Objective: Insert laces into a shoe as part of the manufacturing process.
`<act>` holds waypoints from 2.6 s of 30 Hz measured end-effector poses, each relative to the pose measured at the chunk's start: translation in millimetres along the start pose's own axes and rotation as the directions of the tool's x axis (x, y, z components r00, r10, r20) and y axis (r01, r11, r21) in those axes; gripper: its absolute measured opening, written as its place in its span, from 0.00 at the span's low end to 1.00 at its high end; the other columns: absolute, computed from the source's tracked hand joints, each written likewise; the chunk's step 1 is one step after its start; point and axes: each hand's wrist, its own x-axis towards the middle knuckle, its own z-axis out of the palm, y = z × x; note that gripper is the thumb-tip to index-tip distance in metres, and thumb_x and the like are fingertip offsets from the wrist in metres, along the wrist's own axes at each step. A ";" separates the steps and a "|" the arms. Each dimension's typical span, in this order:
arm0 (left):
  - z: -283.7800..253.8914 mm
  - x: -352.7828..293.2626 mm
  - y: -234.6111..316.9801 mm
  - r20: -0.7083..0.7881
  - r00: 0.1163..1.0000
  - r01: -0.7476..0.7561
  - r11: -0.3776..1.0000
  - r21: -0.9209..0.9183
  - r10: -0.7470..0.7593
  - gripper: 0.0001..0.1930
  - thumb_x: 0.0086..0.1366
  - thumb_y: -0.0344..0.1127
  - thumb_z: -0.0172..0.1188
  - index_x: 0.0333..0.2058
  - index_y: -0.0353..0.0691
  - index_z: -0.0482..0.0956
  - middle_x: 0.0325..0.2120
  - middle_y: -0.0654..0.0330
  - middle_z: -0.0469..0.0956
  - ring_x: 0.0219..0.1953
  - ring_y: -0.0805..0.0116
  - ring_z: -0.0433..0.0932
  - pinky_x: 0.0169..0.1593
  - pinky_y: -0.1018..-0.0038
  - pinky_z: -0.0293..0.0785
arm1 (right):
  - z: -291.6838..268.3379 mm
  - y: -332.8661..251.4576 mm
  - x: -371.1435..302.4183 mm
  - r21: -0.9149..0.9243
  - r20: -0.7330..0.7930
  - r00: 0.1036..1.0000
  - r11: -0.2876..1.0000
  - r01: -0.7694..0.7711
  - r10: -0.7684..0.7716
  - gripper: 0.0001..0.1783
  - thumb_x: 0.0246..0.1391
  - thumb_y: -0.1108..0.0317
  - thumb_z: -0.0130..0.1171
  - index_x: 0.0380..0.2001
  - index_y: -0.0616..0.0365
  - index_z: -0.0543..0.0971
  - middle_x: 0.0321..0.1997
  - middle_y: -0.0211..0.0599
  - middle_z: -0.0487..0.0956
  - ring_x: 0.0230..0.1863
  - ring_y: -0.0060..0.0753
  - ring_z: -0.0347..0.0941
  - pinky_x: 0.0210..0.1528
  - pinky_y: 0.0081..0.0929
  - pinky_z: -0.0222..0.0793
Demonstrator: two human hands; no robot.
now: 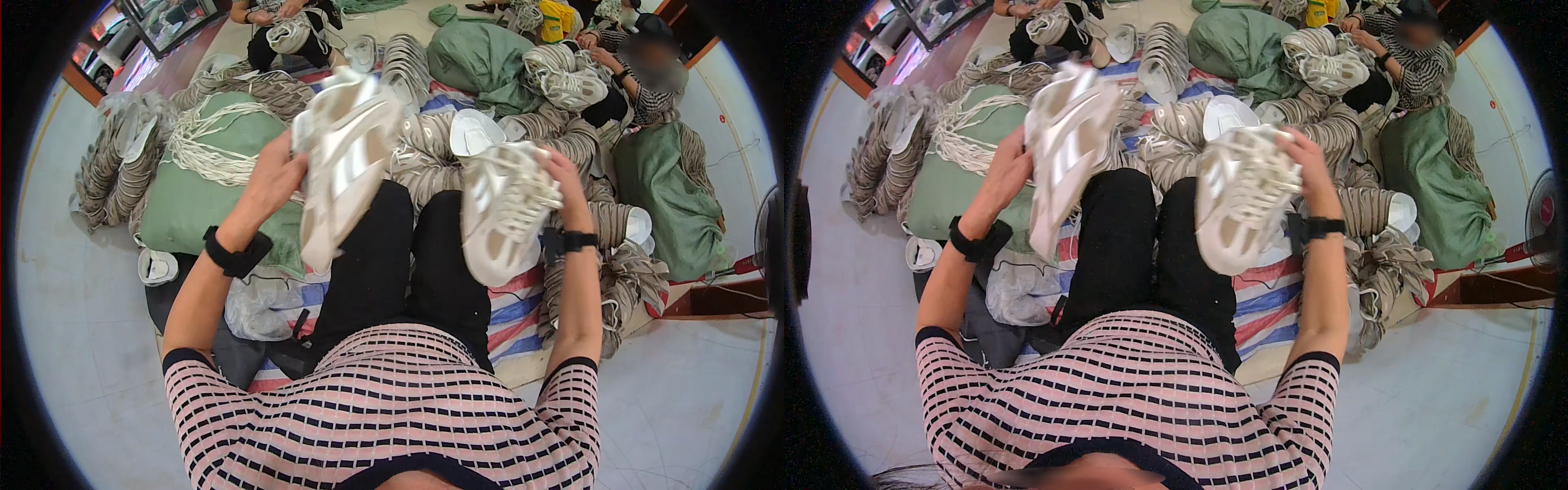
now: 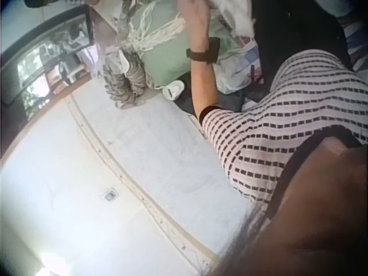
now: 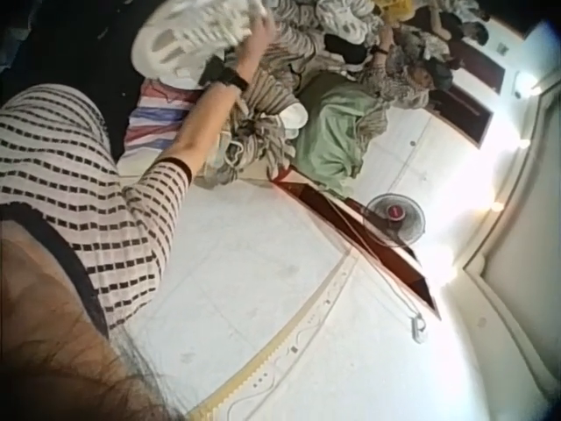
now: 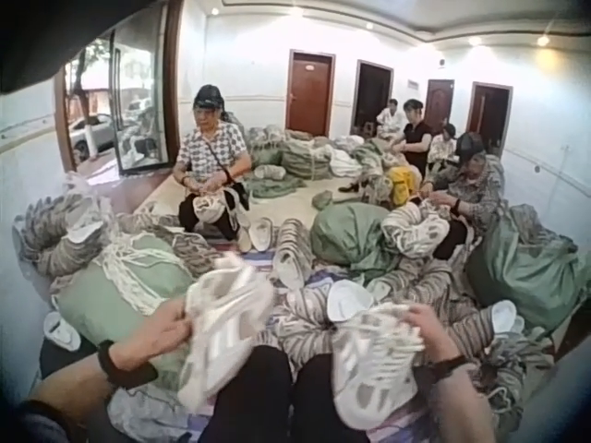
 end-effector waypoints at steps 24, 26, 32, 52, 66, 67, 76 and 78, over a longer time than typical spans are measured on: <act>183.2 -19.0 42.3 0.222 0.975 -0.088 0.956 0.281 0.024 0.26 0.58 0.30 0.48 0.56 0.28 0.57 0.49 0.39 0.62 0.45 0.41 0.70 0.48 0.60 0.70 | 87.4 29.7 -2.8 0.234 0.193 0.969 0.952 -0.200 0.156 0.28 0.62 0.48 0.44 0.55 0.59 0.69 0.51 0.34 0.74 0.49 0.27 0.71 0.52 0.25 0.67; 175.4 -28.6 30.4 0.135 0.952 -0.291 0.946 0.140 0.273 0.22 0.58 0.29 0.48 0.52 0.29 0.61 0.48 0.40 0.63 0.44 0.43 0.71 0.46 0.60 0.71 | 76.0 33.4 4.4 0.198 0.220 0.968 0.966 -0.165 0.120 0.24 0.61 0.53 0.50 0.52 0.59 0.71 0.48 0.34 0.75 0.47 0.24 0.72 0.48 0.22 0.69; 136.3 -99.3 13.9 0.456 0.766 0.368 0.891 0.266 -0.453 0.14 0.64 0.34 0.48 0.45 0.30 0.65 0.37 0.48 0.73 0.26 0.60 0.78 0.26 0.67 0.74 | 65.5 29.5 24.8 0.196 0.225 0.942 0.935 -0.294 0.249 0.16 0.56 0.62 0.58 0.44 0.59 0.75 0.38 0.31 0.79 0.35 0.22 0.76 0.38 0.19 0.73; 154.4 -91.2 -16.1 0.639 0.587 0.808 0.403 -0.430 -0.496 0.10 0.60 0.26 0.56 0.34 0.38 0.61 0.19 0.62 0.68 0.15 0.78 0.63 0.15 0.80 0.63 | 81.3 36.9 50.7 0.047 0.214 0.919 0.937 -0.347 0.330 0.23 0.54 0.65 0.59 0.52 0.64 0.72 0.44 0.35 0.78 0.40 0.24 0.76 0.42 0.21 0.73; 170.7 -33.1 4.8 0.125 0.982 -0.182 0.898 0.401 0.143 0.47 0.51 0.55 0.63 0.58 0.29 0.51 0.56 0.39 0.59 0.58 0.44 0.61 0.57 0.62 0.64 | 110.5 54.7 21.5 -0.073 0.278 0.944 0.984 -0.162 0.176 0.18 0.57 0.66 0.55 0.50 0.60 0.74 0.42 0.31 0.79 0.39 0.19 0.74 0.41 0.18 0.71; 176.1 -29.0 8.3 0.166 0.979 -0.178 0.905 0.386 0.122 0.55 0.47 0.60 0.65 0.60 0.28 0.47 0.58 0.36 0.54 0.60 0.42 0.57 0.57 0.61 0.65 | 109.6 55.6 21.6 -0.070 0.280 0.943 0.984 -0.165 0.178 0.18 0.57 0.66 0.55 0.50 0.60 0.74 0.42 0.31 0.79 0.39 0.19 0.74 0.41 0.18 0.71; 185.8 -48.2 16.7 0.214 0.970 -0.223 0.778 0.588 0.116 0.60 0.39 0.67 0.65 0.56 0.19 0.53 0.55 0.32 0.56 0.56 0.39 0.60 0.59 0.59 0.59 | 110.7 48.3 1.6 -0.023 0.322 0.932 0.985 -0.171 0.170 0.17 0.59 0.66 0.52 0.50 0.59 0.74 0.45 0.30 0.77 0.42 0.18 0.72 0.44 0.17 0.68; 185.2 -46.4 17.9 0.211 0.971 -0.225 0.730 0.645 0.112 0.60 0.38 0.68 0.64 0.56 0.20 0.54 0.54 0.32 0.57 0.54 0.41 0.63 0.58 0.59 0.59 | 110.1 47.4 1.3 -0.011 0.339 0.931 0.991 -0.136 0.132 0.17 0.59 0.66 0.51 0.50 0.58 0.74 0.46 0.31 0.77 0.43 0.18 0.72 0.45 0.17 0.68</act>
